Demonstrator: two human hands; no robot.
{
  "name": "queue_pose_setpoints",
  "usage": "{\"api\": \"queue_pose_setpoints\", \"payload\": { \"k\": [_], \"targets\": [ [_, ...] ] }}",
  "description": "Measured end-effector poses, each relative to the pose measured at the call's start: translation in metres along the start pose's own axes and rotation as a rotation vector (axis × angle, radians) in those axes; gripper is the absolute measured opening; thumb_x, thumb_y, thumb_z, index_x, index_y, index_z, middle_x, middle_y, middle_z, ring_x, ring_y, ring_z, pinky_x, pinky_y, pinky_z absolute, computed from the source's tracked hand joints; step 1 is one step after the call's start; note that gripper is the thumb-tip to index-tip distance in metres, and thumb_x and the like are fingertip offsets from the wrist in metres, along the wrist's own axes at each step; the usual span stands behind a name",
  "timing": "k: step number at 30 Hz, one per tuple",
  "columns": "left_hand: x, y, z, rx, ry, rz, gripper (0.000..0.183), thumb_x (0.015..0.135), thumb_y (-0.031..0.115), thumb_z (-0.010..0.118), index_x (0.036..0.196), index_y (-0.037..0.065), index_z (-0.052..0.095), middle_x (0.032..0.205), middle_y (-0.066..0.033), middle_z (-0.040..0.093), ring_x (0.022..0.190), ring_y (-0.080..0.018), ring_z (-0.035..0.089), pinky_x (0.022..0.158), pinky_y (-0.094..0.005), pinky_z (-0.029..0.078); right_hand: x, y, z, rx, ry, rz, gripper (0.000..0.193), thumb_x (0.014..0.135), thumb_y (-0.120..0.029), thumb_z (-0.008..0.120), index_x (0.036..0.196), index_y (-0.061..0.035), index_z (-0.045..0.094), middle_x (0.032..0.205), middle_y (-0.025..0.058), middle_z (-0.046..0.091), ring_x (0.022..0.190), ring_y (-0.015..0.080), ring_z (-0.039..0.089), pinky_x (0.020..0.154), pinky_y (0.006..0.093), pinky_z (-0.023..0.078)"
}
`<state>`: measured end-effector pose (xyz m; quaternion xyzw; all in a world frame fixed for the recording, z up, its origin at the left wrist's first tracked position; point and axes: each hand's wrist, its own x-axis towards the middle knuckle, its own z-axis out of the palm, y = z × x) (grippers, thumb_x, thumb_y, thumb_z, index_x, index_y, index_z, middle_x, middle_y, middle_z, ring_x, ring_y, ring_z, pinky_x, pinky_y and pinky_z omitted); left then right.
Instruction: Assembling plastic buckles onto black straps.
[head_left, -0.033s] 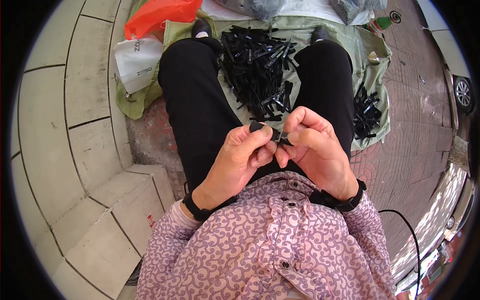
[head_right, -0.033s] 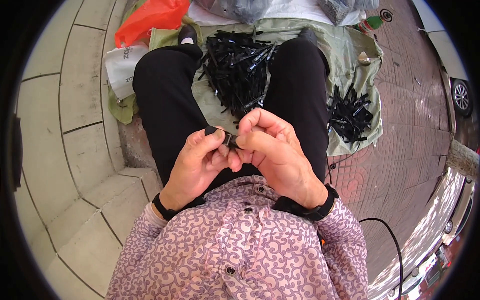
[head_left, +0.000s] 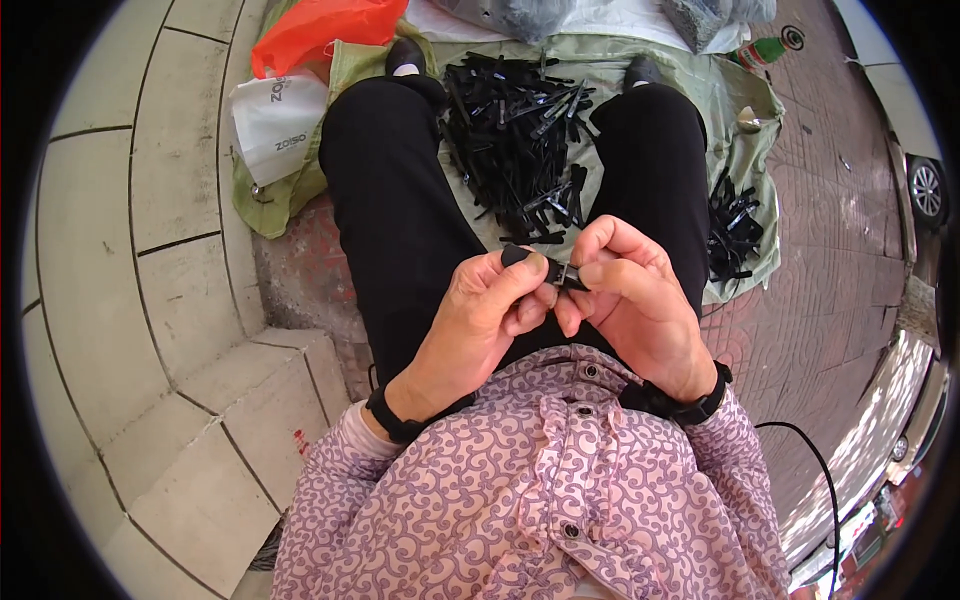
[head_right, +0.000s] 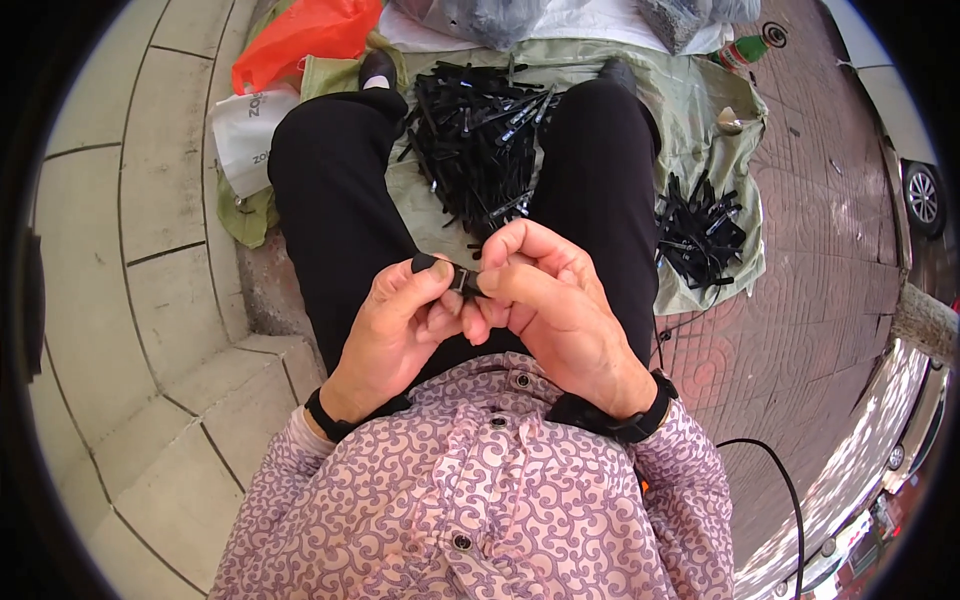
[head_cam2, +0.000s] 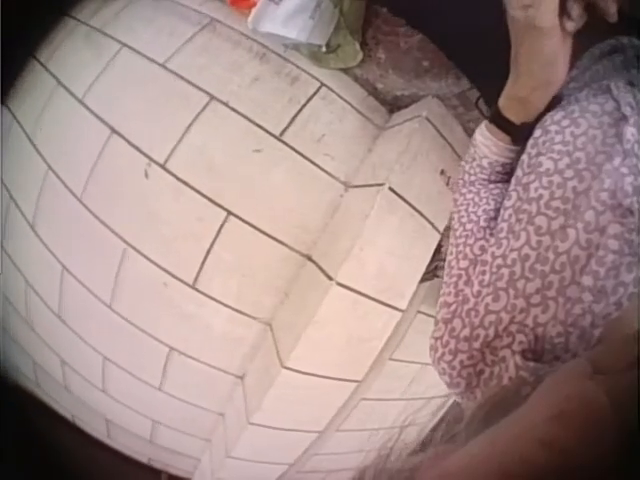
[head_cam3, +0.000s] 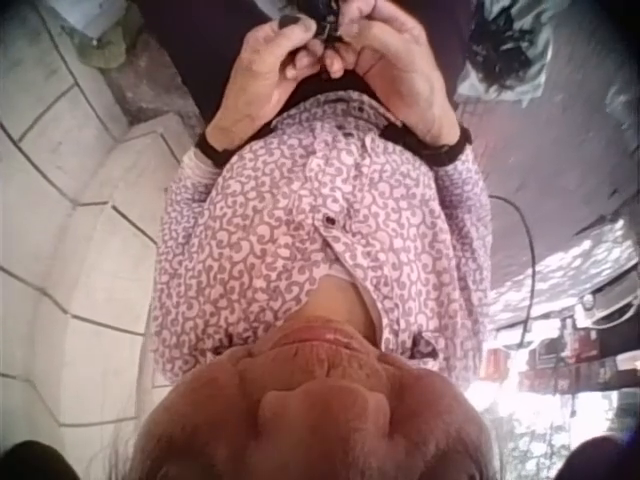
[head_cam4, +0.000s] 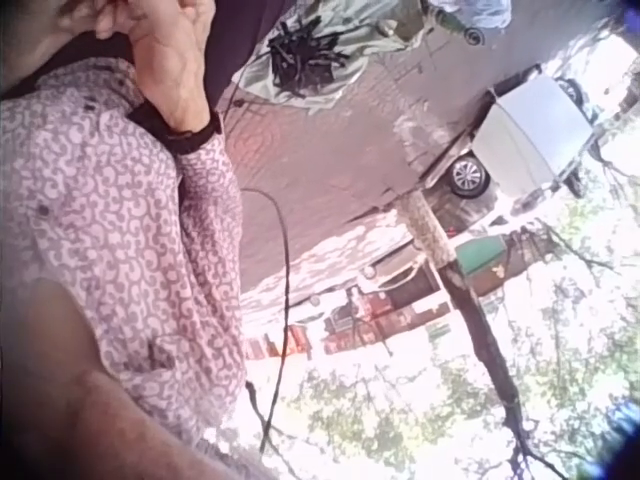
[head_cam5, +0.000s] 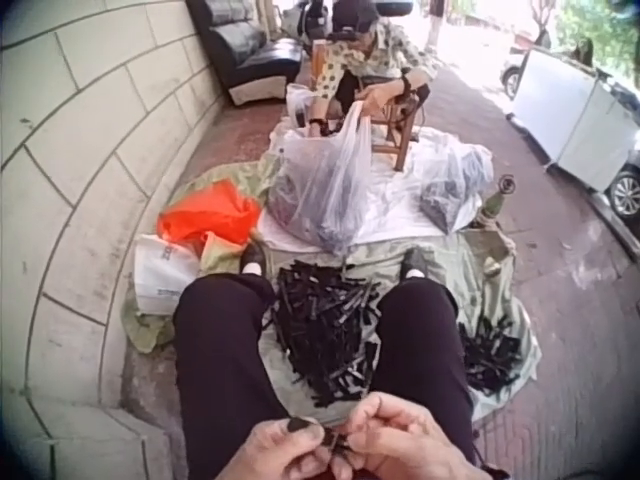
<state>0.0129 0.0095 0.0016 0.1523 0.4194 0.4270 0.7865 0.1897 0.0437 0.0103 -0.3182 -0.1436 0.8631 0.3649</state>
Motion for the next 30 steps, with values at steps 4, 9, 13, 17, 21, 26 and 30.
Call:
{"api": "queue_pose_setpoints", "payload": {
  "k": [4, 9, 13, 17, 21, 26, 30],
  "targets": [
    [0.000, 0.004, 0.010, 0.110, 0.019, 0.093, 0.027, 0.101, 0.020, 0.052, 0.082, 0.003, 0.062, 0.070, -0.0016, 0.058, 0.058, -0.0042, 0.039, 0.054, -0.0204, 0.031, -0.001, -0.004, -0.004, -0.037, -0.015, -0.030, 0.010, 0.094, -0.004, 0.057, 0.103, -0.0004, 0.058, 0.082, 0.0055, 0.061, 0.073, 0.0165, 0.064, 0.067, 0.0304, 0.052],
    [-0.001, 0.001, 0.006, 0.073, 0.013, 0.101, 0.028, 0.101, 0.019, 0.052, 0.085, 0.002, 0.065, 0.069, -0.0001, 0.057, 0.058, -0.0031, 0.040, 0.054, -0.0192, 0.032, -0.004, -0.004, -0.002, -0.278, -0.025, -0.139, 0.014, 0.093, -0.003, 0.064, 0.105, 0.0012, 0.058, 0.087, 0.0073, 0.064, 0.076, 0.0163, 0.067, 0.067, 0.0287, 0.056],
    [-0.005, -0.001, 0.006, 0.108, 0.001, 0.125, 0.027, 0.100, 0.018, 0.053, 0.088, -0.001, 0.067, 0.070, -0.0002, 0.060, 0.057, -0.0023, 0.040, 0.054, -0.0183, 0.033, -0.008, -0.006, 0.001, -0.544, -0.003, -0.231, 0.015, 0.092, -0.002, 0.065, 0.105, 0.0024, 0.059, 0.087, 0.0089, 0.067, 0.075, 0.0156, 0.068, 0.066, 0.0257, 0.057],
    [-0.008, 0.000, 0.009, 0.123, 0.019, 0.115, 0.029, 0.101, 0.019, 0.050, 0.086, -0.001, 0.065, 0.066, 0.0011, 0.051, 0.056, -0.0037, 0.036, 0.054, -0.0200, 0.030, -0.008, -0.002, -0.004, -0.377, 0.046, -0.188, 0.014, 0.095, -0.004, 0.063, 0.107, 0.0020, 0.059, 0.084, 0.0093, 0.067, 0.074, 0.0162, 0.068, 0.064, 0.0266, 0.056],
    [-0.008, 0.003, 0.004, 0.090, -0.001, 0.060, 0.029, 0.101, 0.020, 0.051, 0.087, -0.002, 0.064, 0.064, 0.0024, 0.048, 0.055, -0.0034, 0.034, 0.054, -0.0197, 0.030, -0.002, 0.004, -0.009, -0.135, 0.031, -0.094, 0.014, 0.099, -0.010, 0.057, 0.108, 0.0003, 0.059, 0.081, 0.0079, 0.067, 0.070, 0.0169, 0.067, 0.063, 0.0280, 0.054],
    [-0.003, 0.006, 0.011, 0.015, -0.018, 0.037, 0.027, 0.100, 0.020, 0.051, 0.086, -0.001, 0.063, 0.063, 0.0038, 0.043, 0.055, -0.0035, 0.034, 0.055, -0.0200, 0.030, 0.003, 0.000, -0.017, -0.074, 0.027, -0.084, 0.016, 0.101, -0.015, 0.054, 0.110, -0.0018, 0.059, 0.080, 0.0075, 0.067, 0.069, 0.0170, 0.067, 0.062, 0.0285, 0.054],
    [0.006, 0.006, 0.016, 0.122, 0.018, 0.055, 0.022, 0.098, 0.013, 0.050, 0.079, 0.002, 0.054, 0.066, 0.0032, 0.042, 0.057, -0.0044, 0.035, 0.055, -0.0227, 0.031, -0.001, -0.006, -0.011, -0.413, 0.117, -0.187, 0.011, 0.099, -0.006, 0.056, 0.106, 0.0007, 0.059, 0.078, 0.0087, 0.067, 0.068, 0.0165, 0.069, 0.060, 0.0265, 0.056]
  ]
}}
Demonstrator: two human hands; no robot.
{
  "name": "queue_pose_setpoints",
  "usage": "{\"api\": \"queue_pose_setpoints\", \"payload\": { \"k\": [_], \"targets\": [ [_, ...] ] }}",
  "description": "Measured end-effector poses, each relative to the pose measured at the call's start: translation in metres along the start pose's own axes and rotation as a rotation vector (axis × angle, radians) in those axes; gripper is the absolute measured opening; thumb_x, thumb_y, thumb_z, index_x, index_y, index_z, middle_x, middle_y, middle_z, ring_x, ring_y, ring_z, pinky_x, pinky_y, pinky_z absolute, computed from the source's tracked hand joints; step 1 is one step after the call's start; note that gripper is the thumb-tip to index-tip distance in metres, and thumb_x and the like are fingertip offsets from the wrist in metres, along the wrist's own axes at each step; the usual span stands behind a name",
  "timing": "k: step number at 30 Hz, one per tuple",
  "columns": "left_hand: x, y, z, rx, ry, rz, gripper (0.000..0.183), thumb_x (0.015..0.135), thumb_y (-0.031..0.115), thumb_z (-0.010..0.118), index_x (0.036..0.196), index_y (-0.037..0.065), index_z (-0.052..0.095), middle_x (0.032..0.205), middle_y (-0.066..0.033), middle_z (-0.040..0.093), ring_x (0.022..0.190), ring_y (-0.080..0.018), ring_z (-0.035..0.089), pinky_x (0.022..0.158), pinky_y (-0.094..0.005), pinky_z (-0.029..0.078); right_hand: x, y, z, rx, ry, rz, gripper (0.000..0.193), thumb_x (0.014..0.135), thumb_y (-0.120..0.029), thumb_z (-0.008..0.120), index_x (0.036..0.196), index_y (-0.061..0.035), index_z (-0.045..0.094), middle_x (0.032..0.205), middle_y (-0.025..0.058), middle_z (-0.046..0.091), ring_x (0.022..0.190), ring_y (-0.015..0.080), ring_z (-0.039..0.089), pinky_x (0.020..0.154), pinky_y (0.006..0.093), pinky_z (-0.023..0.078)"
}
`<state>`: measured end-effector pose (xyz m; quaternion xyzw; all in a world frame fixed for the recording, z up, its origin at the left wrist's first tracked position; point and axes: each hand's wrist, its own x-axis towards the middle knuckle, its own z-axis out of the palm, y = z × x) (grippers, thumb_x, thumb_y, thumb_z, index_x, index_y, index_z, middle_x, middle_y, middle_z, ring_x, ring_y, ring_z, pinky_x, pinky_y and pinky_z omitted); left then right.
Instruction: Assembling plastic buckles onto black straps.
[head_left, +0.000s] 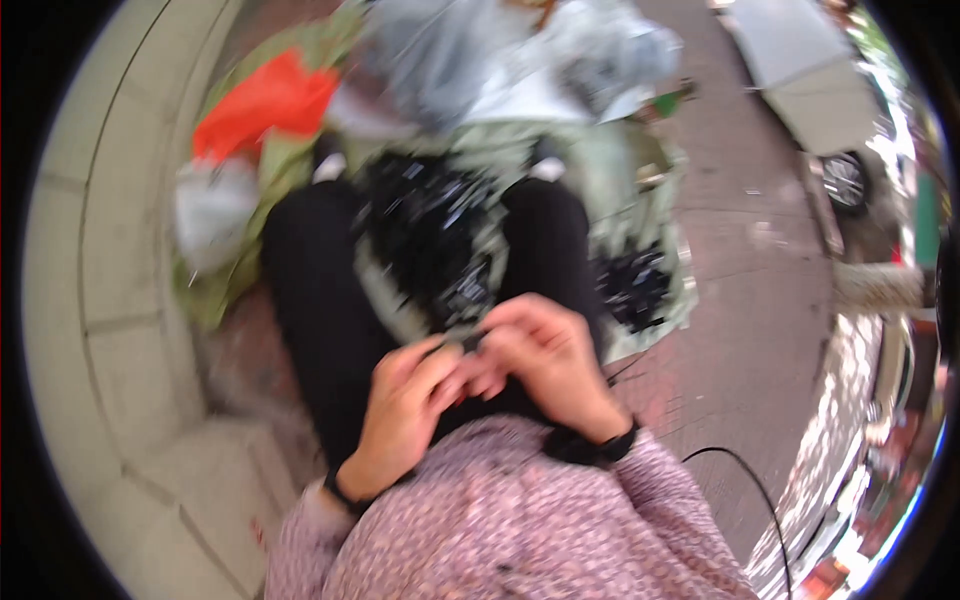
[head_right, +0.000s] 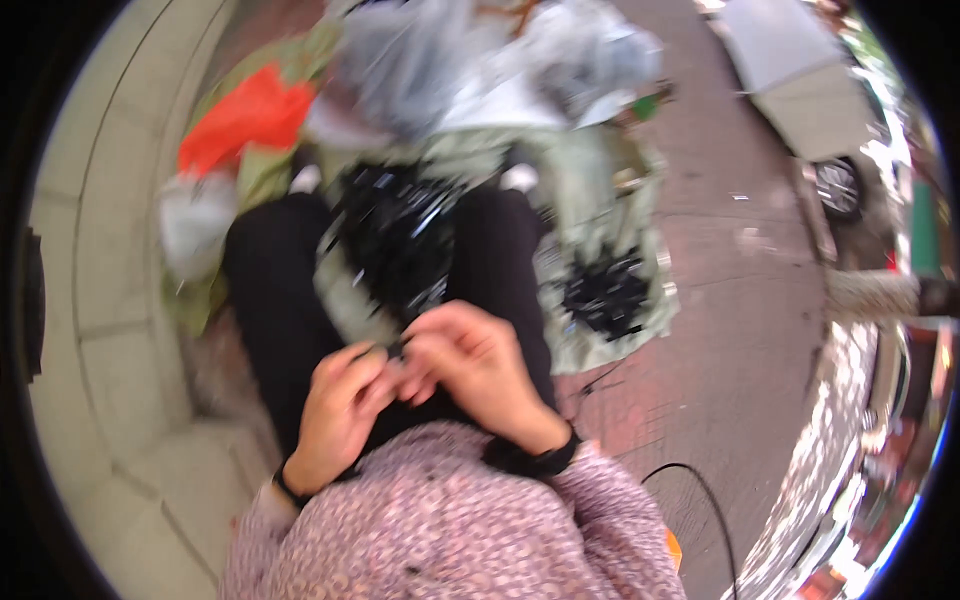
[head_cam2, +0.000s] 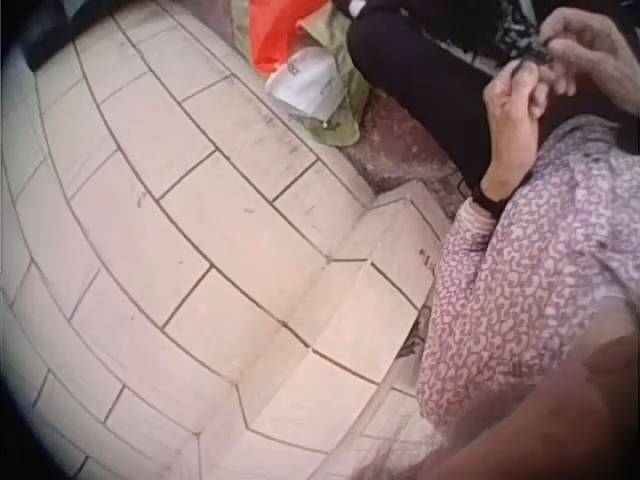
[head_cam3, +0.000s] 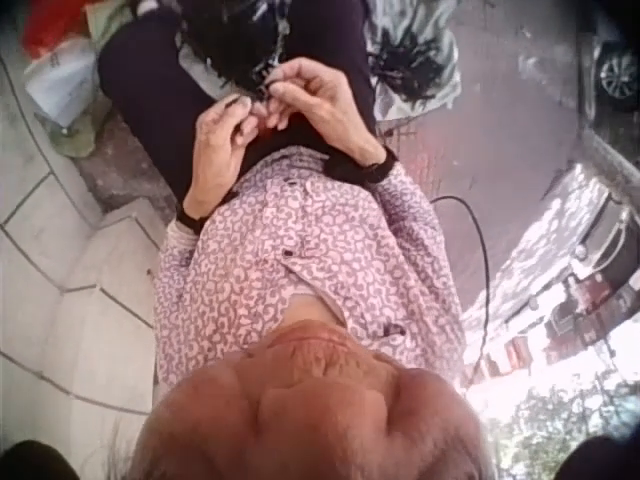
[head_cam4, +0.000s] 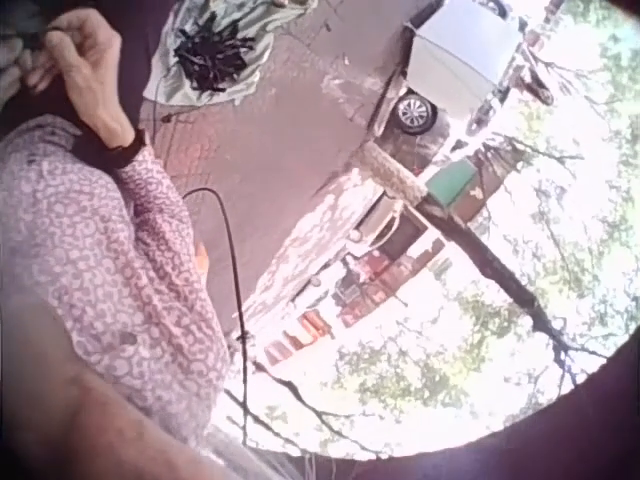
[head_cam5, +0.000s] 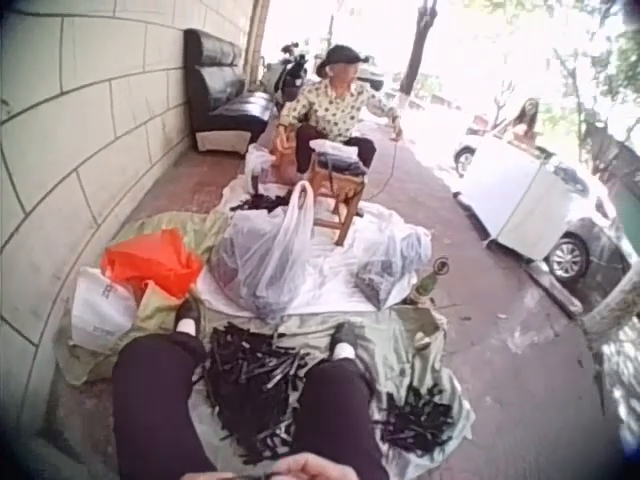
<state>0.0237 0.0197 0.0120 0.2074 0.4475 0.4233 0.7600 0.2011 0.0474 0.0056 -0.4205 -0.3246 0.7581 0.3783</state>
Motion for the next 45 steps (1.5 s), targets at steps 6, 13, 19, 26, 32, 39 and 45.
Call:
{"api": "queue_pose_setpoints", "payload": {
  "k": [6, 13, 19, 26, 32, 39, 45],
  "targets": [
    [-0.016, 0.011, -0.001, 0.095, 0.040, 0.057, 0.020, 0.098, 0.009, 0.048, 0.083, 0.001, 0.057, 0.067, 0.0006, 0.045, 0.056, -0.0052, 0.037, 0.051, -0.0235, 0.029, 0.004, -0.007, -0.002, -0.634, -0.193, -0.456, 0.010, 0.095, -0.005, 0.060, 0.101, 0.0023, 0.058, 0.074, 0.0090, 0.062, 0.066, 0.0152, 0.064, 0.060, 0.0292, 0.051],
    [-0.024, 0.021, 0.010, 0.516, -0.152, 0.339, 0.013, 0.093, -0.007, 0.045, 0.081, -0.003, 0.049, 0.071, -0.0022, 0.037, 0.062, -0.0105, 0.036, 0.056, -0.0260, 0.031, -0.002, 0.012, -0.005, -0.240, -0.105, -0.196, 0.018, 0.103, -0.016, 0.053, 0.106, 0.0017, 0.056, 0.077, 0.0023, 0.062, 0.066, 0.0084, 0.060, 0.058, 0.0233, 0.050],
    [-0.026, 0.018, 0.011, 0.513, -0.131, 0.418, 0.004, 0.087, -0.007, 0.051, 0.085, -0.004, 0.053, 0.074, -0.0049, 0.046, 0.063, -0.0133, 0.041, 0.056, -0.0276, 0.034, 0.000, 0.025, -0.004, 0.212, -0.095, 0.064, 0.024, 0.104, -0.026, 0.050, 0.107, -0.0031, 0.056, 0.080, 0.0019, 0.063, 0.067, 0.0096, 0.061, 0.061, 0.0231, 0.050],
    [-0.032, 0.023, 0.012, 0.543, -0.128, 0.404, 0.009, 0.090, -0.006, 0.047, 0.088, -0.005, 0.056, 0.072, -0.0035, 0.046, 0.060, -0.0110, 0.041, 0.054, -0.0268, 0.034, 0.001, 0.022, -0.001, -0.175, -0.045, -0.088, 0.022, 0.104, -0.021, 0.051, 0.111, -0.0008, 0.057, 0.083, 0.0027, 0.065, 0.072, 0.0080, 0.062, 0.064, 0.0221, 0.051],
    [-0.043, 0.030, 0.020, 0.416, -0.106, 0.147, 0.022, 0.097, 0.011, 0.049, 0.082, -0.001, 0.062, 0.065, 0.0003, 0.049, 0.058, -0.0071, 0.042, 0.053, -0.0238, 0.032, 0.002, 0.019, -0.002, -0.268, -0.018, -0.193, 0.020, 0.101, -0.015, 0.056, 0.113, -0.0012, 0.062, 0.086, -0.0018, 0.063, 0.073, 0.0040, 0.058, 0.064, 0.0198, 0.048],
    [-0.029, 0.019, -0.006, 0.554, 0.010, 0.268, 0.023, 0.096, 0.016, 0.053, 0.084, 0.003, 0.069, 0.063, 0.0043, 0.053, 0.056, -0.0039, 0.043, 0.051, -0.0210, 0.033, 0.002, 0.001, -0.003, -0.165, -0.131, -0.169, 0.019, 0.099, -0.017, 0.061, 0.109, -0.0024, 0.065, 0.083, -0.0045, 0.062, 0.068, 0.0021, 0.053, 0.060, 0.0186, 0.045],
    [-0.025, 0.031, 0.009, 0.572, -0.024, 0.295, 0.024, 0.097, 0.021, 0.060, 0.082, 0.004, 0.066, 0.063, 0.0052, 0.050, 0.057, -0.0041, 0.044, 0.052, -0.0221, 0.034, 0.006, 0.012, -0.001, -0.153, -0.190, -0.149, 0.012, 0.095, -0.013, 0.066, 0.103, -0.0044, 0.066, 0.087, -0.0051, 0.063, 0.074, 0.0010, 0.052, 0.062, 0.0185, 0.042]
  ]
}}
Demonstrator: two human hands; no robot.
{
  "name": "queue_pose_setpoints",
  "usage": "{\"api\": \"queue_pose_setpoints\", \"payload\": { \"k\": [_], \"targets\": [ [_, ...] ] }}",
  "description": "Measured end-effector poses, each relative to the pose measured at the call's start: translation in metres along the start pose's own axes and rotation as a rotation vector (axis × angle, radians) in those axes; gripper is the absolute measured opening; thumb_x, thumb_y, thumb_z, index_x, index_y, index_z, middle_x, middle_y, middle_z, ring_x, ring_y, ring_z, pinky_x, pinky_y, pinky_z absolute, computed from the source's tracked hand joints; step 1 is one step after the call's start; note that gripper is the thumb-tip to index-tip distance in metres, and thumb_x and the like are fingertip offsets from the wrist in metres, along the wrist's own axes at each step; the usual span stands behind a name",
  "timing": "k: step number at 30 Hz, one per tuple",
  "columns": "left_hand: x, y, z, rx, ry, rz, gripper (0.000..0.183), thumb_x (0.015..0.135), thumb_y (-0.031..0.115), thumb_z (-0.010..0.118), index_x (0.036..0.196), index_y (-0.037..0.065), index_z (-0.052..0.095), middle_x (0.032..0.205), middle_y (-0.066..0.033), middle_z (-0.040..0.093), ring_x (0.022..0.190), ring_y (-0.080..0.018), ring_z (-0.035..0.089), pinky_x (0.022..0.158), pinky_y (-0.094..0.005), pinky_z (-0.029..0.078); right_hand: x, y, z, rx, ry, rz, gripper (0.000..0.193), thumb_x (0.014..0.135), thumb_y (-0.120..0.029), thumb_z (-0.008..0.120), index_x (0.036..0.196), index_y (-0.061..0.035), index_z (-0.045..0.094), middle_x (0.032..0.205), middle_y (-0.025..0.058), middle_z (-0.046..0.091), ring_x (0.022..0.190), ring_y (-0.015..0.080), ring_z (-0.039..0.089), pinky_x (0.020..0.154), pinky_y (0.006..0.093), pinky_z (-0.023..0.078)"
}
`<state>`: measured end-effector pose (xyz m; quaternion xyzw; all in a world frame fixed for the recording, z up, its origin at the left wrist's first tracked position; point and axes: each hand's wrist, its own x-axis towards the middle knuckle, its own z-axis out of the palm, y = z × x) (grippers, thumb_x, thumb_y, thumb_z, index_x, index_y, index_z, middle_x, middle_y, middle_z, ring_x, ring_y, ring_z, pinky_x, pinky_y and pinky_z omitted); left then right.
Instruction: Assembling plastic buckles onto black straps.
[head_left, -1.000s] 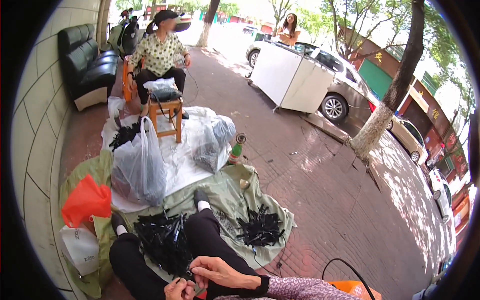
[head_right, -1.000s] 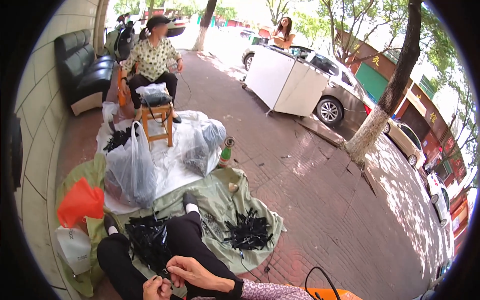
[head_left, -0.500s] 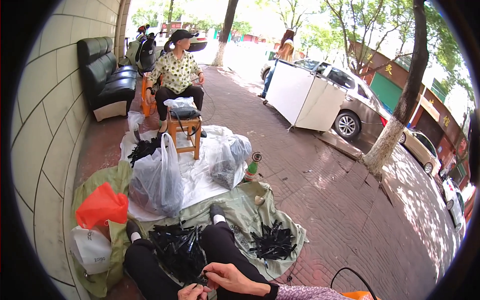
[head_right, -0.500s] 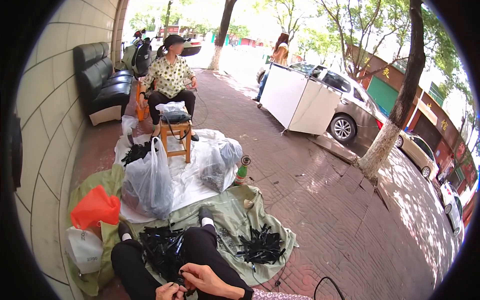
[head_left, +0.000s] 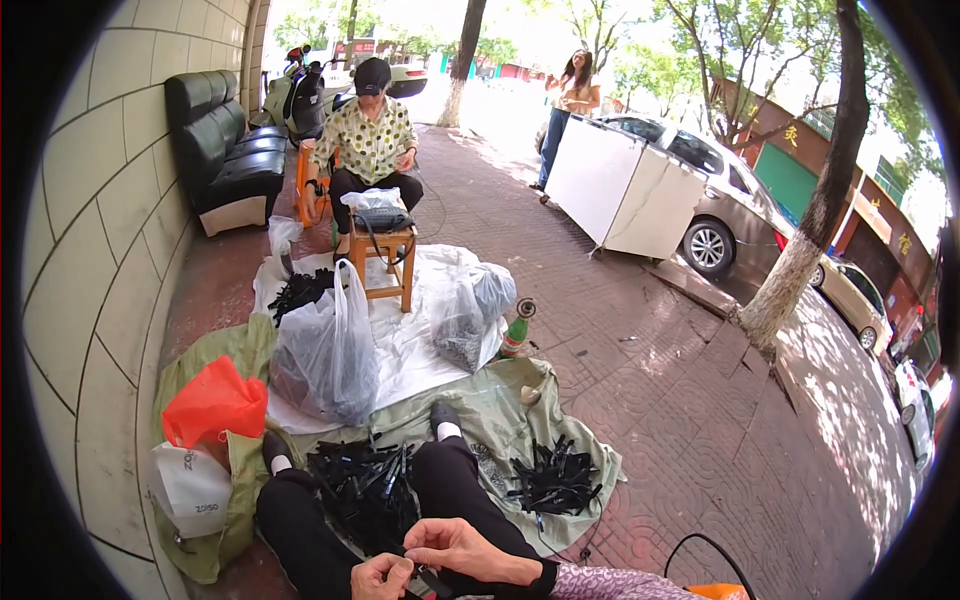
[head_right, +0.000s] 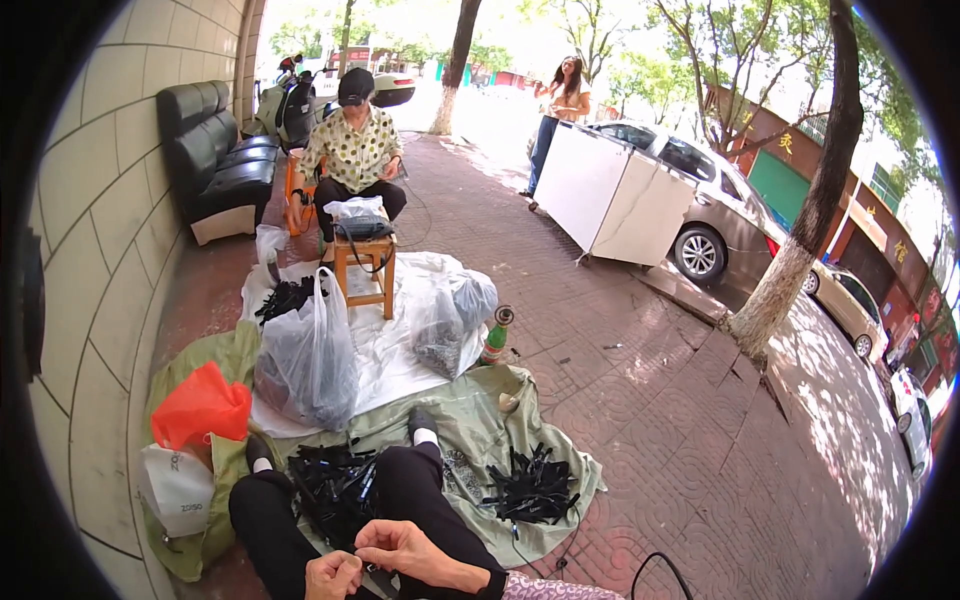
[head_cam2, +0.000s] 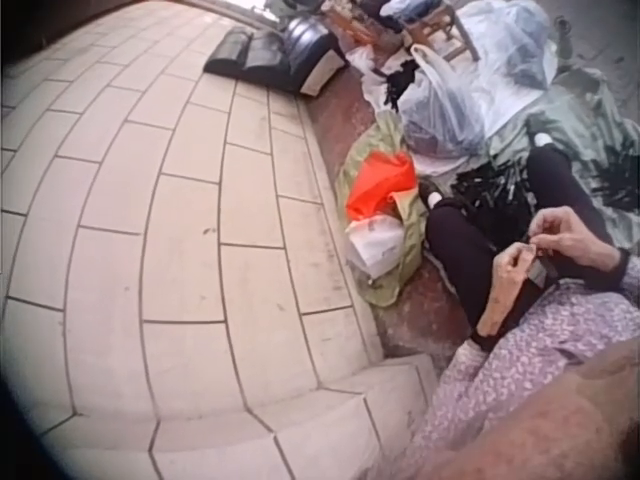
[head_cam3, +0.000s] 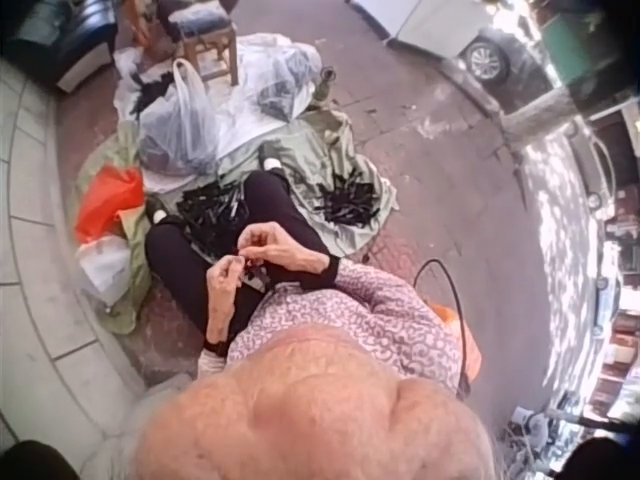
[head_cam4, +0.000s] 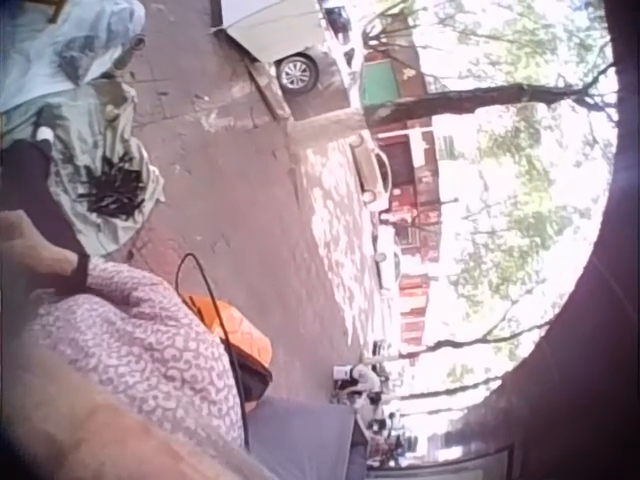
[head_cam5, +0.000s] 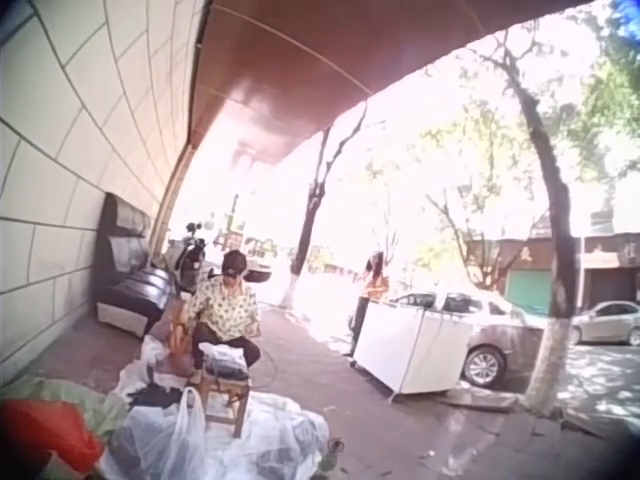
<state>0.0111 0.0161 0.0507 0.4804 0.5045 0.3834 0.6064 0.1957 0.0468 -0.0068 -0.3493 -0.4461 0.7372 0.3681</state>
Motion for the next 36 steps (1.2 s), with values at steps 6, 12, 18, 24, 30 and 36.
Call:
{"api": "queue_pose_setpoints", "payload": {
  "k": [6, 12, 18, 24, 30, 36],
  "targets": [
    [-0.003, 0.011, 0.008, -0.062, -0.081, -0.020, 0.025, 0.096, 0.018, 0.061, 0.075, 0.004, 0.060, 0.062, 0.0053, 0.049, 0.057, -0.0039, 0.042, 0.050, -0.0231, 0.032, -0.005, 0.008, 0.007, 0.025, 0.065, 0.011, 0.014, 0.096, -0.020, 0.065, 0.098, -0.0055, 0.066, 0.078, -0.0067, 0.060, 0.066, 0.0011, 0.049, 0.057, 0.0174, 0.038],
    [0.005, -0.034, -0.003, 0.139, 0.098, -0.010, 0.019, 0.090, 0.011, 0.060, 0.077, -0.002, 0.065, 0.059, -0.0016, 0.057, 0.052, -0.0055, 0.051, 0.049, -0.0221, 0.038, -0.015, -0.002, 0.012, 0.028, 0.045, 0.150, 0.028, 0.102, -0.033, 0.055, 0.101, -0.0062, 0.063, 0.088, -0.0056, 0.059, 0.075, 0.0029, 0.050, 0.067, 0.0192, 0.043],
    [0.023, -0.011, 0.010, 0.166, 0.201, 0.093, 0.020, 0.086, 0.016, 0.068, 0.079, -0.002, 0.061, 0.063, -0.0109, 0.061, 0.054, -0.0185, 0.058, 0.053, -0.0323, 0.043, -0.024, -0.030, 0.011, 0.181, 0.083, 0.142, 0.013, 0.100, -0.011, 0.058, 0.102, 0.0013, 0.059, 0.084, 0.0086, 0.068, 0.071, 0.0132, 0.066, 0.065, 0.0257, 0.055],
    [0.018, -0.024, -0.001, 0.053, 0.198, 0.024, 0.023, 0.090, 0.015, 0.066, 0.075, -0.001, 0.060, 0.059, -0.0048, 0.058, 0.053, -0.0103, 0.052, 0.050, -0.0284, 0.038, -0.017, -0.022, 0.006, 0.129, 0.034, 0.205, 0.013, 0.097, -0.009, 0.062, 0.104, 0.0013, 0.063, 0.080, 0.0070, 0.068, 0.067, 0.0093, 0.062, 0.062, 0.0221, 0.052],
    [0.012, -0.026, -0.003, 0.136, 0.186, 0.085, 0.023, 0.090, 0.014, 0.068, 0.074, -0.001, 0.062, 0.059, -0.0039, 0.058, 0.052, -0.0088, 0.052, 0.049, -0.0265, 0.038, -0.021, -0.021, 0.009, 0.111, 0.047, 0.245, 0.013, 0.097, -0.009, 0.062, 0.103, 0.0019, 0.063, 0.081, 0.0074, 0.068, 0.068, 0.0105, 0.063, 0.063, 0.0232, 0.053],
    [0.012, -0.027, 0.001, 0.131, 0.202, 0.113, 0.028, 0.094, 0.017, 0.066, 0.073, 0.001, 0.060, 0.059, 0.0038, 0.053, 0.054, -0.0025, 0.044, 0.048, -0.0230, 0.032, -0.018, -0.028, 0.011, 0.117, 0.010, 0.316, 0.013, 0.096, -0.012, 0.064, 0.101, 0.0002, 0.065, 0.081, 0.0058, 0.068, 0.066, 0.0074, 0.060, 0.056, 0.0198, 0.048]
  ]
}}
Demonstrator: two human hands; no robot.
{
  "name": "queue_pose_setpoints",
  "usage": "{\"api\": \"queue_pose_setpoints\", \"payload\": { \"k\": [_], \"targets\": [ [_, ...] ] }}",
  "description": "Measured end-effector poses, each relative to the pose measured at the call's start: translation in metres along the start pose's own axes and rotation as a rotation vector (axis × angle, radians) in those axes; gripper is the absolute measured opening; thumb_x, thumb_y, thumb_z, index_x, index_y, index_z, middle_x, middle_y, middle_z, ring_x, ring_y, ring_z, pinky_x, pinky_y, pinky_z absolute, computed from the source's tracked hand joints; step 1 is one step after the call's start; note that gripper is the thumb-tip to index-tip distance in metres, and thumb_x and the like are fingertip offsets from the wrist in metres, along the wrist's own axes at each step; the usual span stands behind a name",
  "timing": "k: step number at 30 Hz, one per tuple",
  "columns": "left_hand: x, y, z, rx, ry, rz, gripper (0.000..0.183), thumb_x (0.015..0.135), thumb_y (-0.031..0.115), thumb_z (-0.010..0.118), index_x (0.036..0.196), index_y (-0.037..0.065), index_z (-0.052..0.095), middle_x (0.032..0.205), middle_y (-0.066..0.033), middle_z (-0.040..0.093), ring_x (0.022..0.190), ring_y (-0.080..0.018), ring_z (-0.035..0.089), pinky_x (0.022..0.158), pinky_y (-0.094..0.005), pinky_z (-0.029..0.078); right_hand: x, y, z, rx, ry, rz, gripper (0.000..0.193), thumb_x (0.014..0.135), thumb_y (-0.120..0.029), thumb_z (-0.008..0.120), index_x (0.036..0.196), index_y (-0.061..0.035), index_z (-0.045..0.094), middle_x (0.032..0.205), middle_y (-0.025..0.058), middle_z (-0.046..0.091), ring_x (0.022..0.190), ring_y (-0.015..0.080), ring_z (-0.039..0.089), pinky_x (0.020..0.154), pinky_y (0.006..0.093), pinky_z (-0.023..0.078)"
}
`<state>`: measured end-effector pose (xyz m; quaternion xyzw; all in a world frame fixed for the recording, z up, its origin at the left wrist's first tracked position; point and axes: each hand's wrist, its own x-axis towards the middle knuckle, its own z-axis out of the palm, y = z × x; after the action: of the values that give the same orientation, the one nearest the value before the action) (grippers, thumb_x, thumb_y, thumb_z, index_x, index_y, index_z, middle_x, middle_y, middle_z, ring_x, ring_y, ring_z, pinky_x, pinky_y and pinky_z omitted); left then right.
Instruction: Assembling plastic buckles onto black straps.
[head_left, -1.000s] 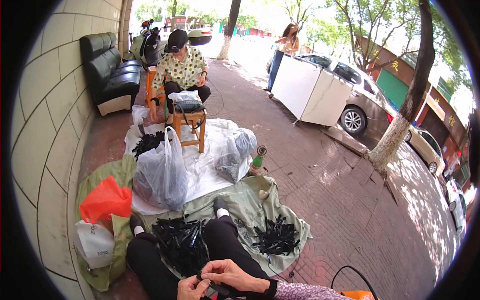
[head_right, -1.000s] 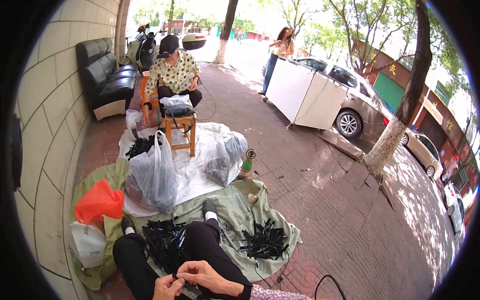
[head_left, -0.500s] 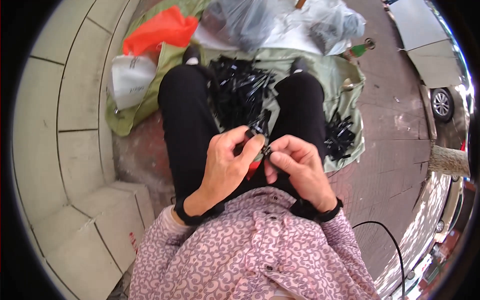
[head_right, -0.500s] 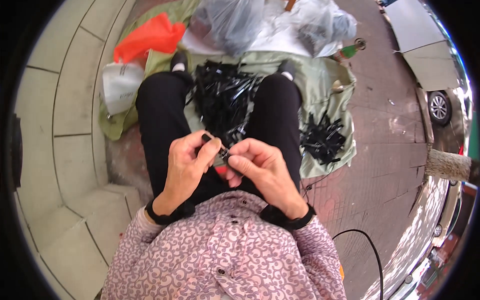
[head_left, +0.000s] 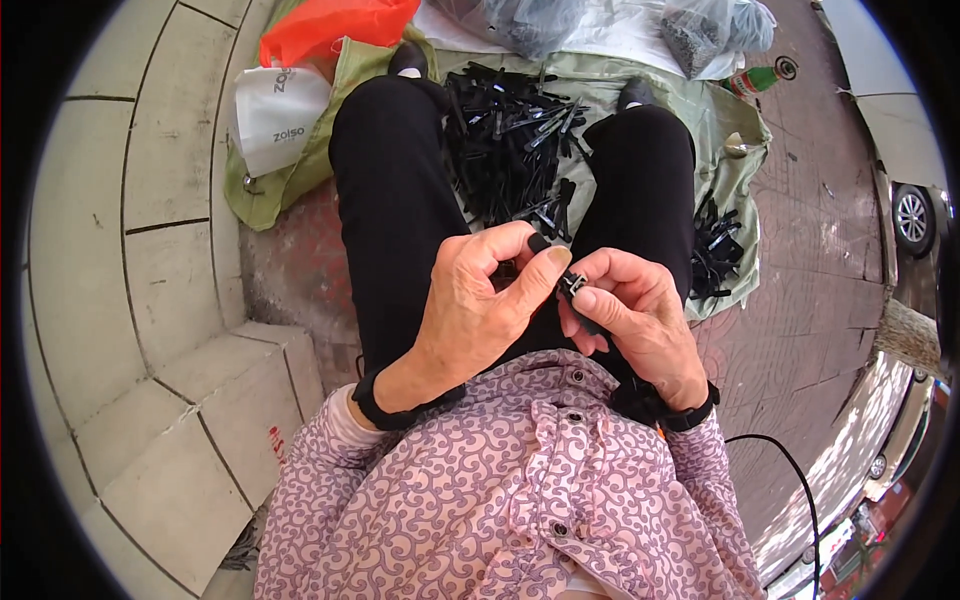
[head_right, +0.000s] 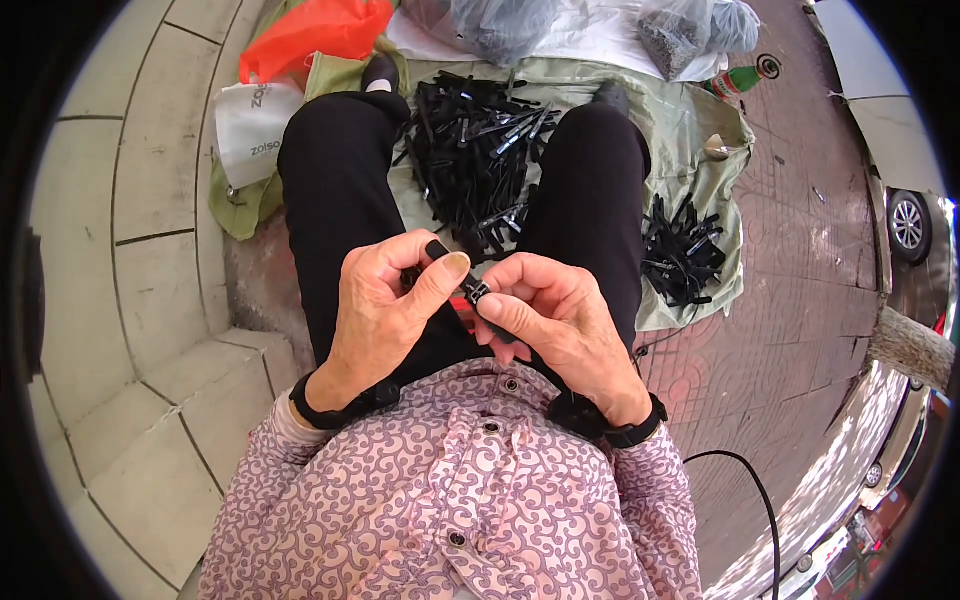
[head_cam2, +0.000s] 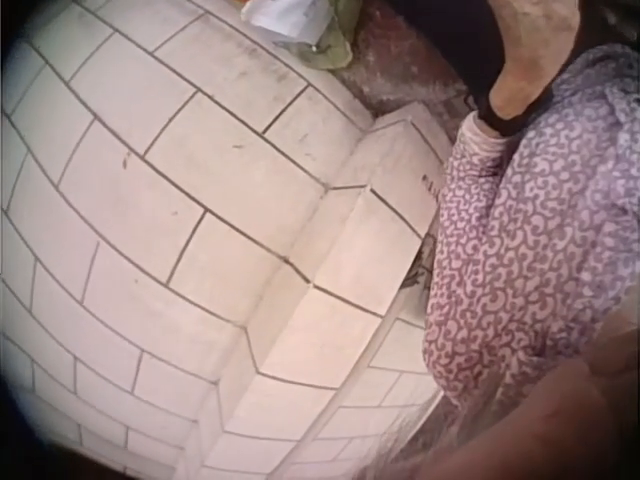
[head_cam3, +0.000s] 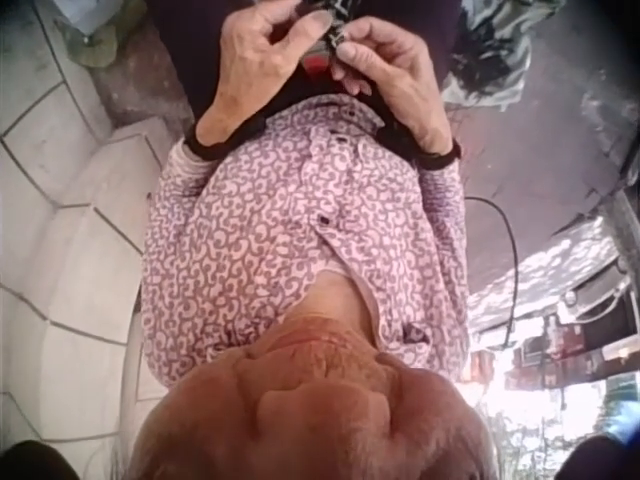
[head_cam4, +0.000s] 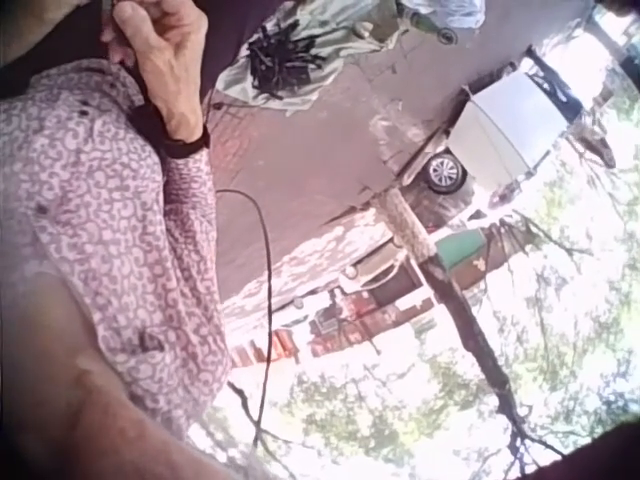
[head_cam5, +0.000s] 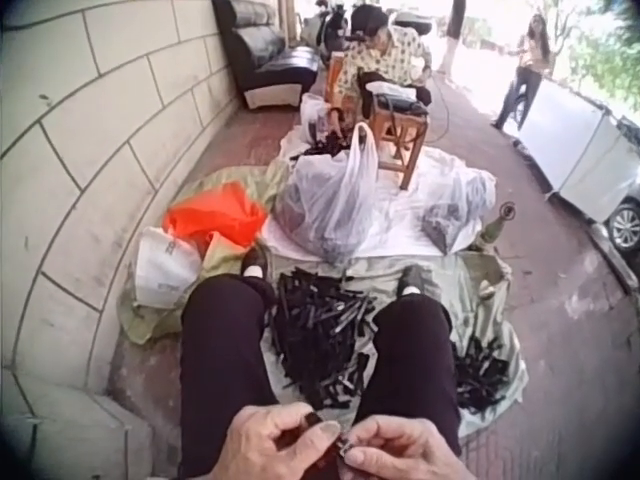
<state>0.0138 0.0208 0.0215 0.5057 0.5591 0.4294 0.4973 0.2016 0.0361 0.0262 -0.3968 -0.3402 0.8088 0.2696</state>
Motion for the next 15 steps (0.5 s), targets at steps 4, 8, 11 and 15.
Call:
{"api": "queue_pose_setpoints", "payload": {
  "k": [4, 8, 11, 15],
  "targets": [
    [0.001, 0.007, -0.003, -0.103, -0.033, -0.094, 0.023, 0.093, 0.014, 0.065, 0.075, 0.000, 0.062, 0.058, -0.0022, 0.056, 0.053, -0.0060, 0.048, 0.048, -0.0250, 0.035, 0.001, 0.000, -0.002, -0.037, 0.010, -0.016, 0.014, 0.096, -0.013, 0.064, 0.100, 0.0001, 0.065, 0.076, 0.0029, 0.064, 0.060, 0.0049, 0.053, 0.052, 0.0186, 0.041],
    [0.003, 0.015, -0.005, -0.090, -0.046, -0.116, 0.025, 0.095, 0.014, 0.064, 0.075, -0.001, 0.061, 0.057, -0.0015, 0.054, 0.052, -0.0058, 0.046, 0.047, -0.0252, 0.034, 0.002, 0.000, -0.004, -0.045, -0.026, -0.060, 0.014, 0.097, -0.013, 0.063, 0.099, 0.0007, 0.065, 0.075, 0.0018, 0.062, 0.059, 0.0037, 0.050, 0.049, 0.0184, 0.037],
    [0.003, 0.013, -0.003, -0.091, -0.018, -0.048, 0.027, 0.095, 0.015, 0.063, 0.074, -0.001, 0.060, 0.057, -0.0017, 0.053, 0.051, -0.0058, 0.045, 0.047, -0.0254, 0.034, 0.002, 0.004, -0.002, -0.082, -0.014, -0.120, 0.013, 0.097, -0.011, 0.063, 0.099, 0.0015, 0.064, 0.074, 0.0014, 0.061, 0.059, 0.0032, 0.049, 0.048, 0.0184, 0.034],
    [0.004, 0.012, -0.003, -0.089, 0.000, -0.061, 0.028, 0.095, 0.015, 0.063, 0.073, -0.001, 0.059, 0.056, -0.0015, 0.052, 0.051, -0.0056, 0.045, 0.047, -0.0256, 0.033, 0.001, 0.002, 0.010, -0.064, 0.091, -0.207, 0.016, 0.096, -0.007, 0.063, 0.109, 0.0016, 0.059, 0.073, 0.0020, 0.061, 0.059, 0.0033, 0.050, 0.048, 0.0183, 0.034]
  ]
}}
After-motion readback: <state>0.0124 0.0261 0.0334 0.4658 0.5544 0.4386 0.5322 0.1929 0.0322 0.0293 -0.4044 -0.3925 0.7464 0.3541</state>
